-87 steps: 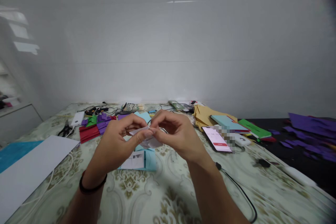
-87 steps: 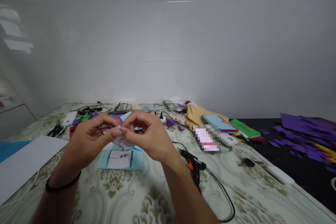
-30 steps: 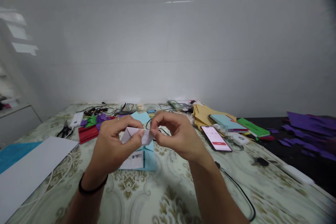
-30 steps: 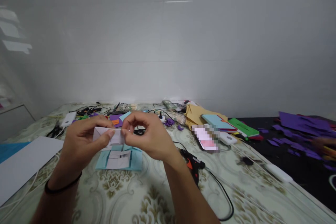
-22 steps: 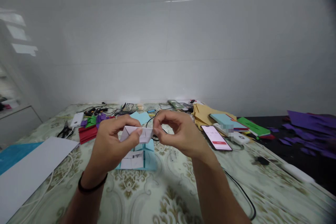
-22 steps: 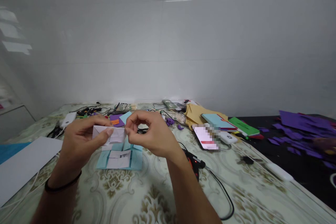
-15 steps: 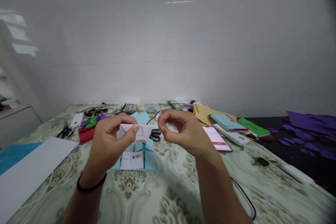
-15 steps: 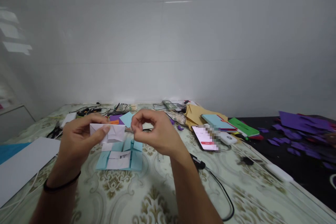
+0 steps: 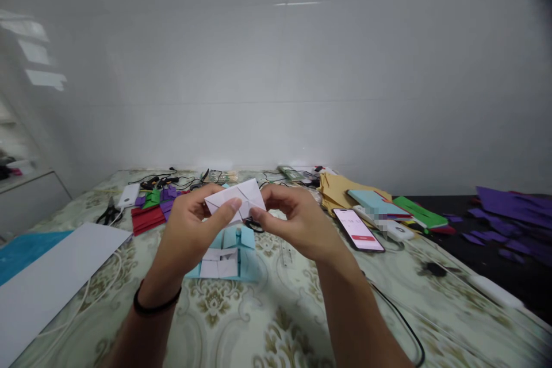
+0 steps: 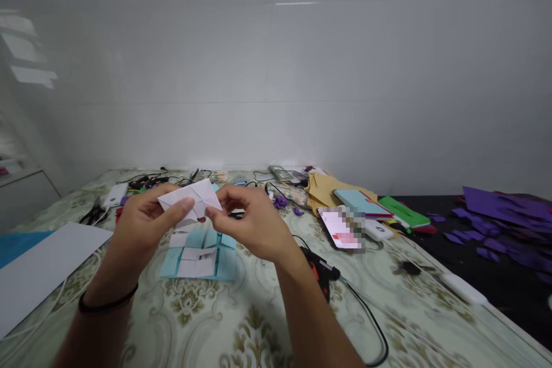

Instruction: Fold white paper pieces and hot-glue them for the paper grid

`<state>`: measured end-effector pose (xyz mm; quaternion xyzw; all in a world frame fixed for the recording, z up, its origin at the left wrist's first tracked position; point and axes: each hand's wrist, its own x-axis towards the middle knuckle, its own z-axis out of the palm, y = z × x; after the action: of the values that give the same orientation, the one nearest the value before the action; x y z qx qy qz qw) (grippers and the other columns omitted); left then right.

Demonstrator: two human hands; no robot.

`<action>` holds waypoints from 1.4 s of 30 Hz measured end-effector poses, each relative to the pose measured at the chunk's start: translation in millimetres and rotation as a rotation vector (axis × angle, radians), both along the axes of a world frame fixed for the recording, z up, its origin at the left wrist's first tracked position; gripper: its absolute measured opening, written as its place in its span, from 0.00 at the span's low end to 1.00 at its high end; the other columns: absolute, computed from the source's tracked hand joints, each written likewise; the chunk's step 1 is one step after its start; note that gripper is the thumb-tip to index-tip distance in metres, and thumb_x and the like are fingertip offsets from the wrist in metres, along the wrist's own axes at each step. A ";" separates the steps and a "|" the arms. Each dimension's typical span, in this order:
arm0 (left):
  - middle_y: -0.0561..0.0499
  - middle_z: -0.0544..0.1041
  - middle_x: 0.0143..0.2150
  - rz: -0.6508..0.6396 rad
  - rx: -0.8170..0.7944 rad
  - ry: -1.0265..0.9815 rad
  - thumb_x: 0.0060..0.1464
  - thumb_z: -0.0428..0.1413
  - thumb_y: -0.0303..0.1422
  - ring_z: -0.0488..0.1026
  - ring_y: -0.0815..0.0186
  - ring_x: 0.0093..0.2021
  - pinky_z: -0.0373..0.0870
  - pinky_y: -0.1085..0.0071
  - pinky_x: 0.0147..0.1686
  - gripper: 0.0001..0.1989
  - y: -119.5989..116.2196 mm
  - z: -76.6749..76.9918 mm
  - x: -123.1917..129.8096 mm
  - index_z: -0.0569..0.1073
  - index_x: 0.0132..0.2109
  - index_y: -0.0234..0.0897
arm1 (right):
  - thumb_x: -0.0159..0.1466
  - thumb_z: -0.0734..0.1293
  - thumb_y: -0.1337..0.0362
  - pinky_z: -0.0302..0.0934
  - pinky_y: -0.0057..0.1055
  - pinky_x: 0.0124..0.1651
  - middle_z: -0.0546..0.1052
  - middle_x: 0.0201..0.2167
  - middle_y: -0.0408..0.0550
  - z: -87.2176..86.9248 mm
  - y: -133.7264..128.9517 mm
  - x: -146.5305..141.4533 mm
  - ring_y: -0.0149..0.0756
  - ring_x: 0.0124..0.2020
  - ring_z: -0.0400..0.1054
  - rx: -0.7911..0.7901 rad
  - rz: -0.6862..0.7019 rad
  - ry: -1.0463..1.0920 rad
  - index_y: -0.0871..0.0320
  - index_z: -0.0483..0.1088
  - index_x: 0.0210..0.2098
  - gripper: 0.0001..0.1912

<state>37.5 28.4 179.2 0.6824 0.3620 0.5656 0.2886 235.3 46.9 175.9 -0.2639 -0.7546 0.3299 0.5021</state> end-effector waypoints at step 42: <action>0.53 0.83 0.36 -0.094 0.193 0.133 0.63 0.62 0.30 0.80 0.69 0.38 0.76 0.77 0.42 0.03 -2.5 -2.3 3.6 0.80 0.38 0.39 | 0.63 0.72 0.70 0.62 0.33 0.39 0.73 0.30 0.41 -5.2 0.8 -3.8 0.33 0.34 0.67 0.114 0.067 0.166 0.54 0.73 0.31 0.06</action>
<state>41.1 25.9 176.8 0.7592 0.2919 0.5372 0.2233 231.5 47.7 170.7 -0.1811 -0.7362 0.3239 0.5659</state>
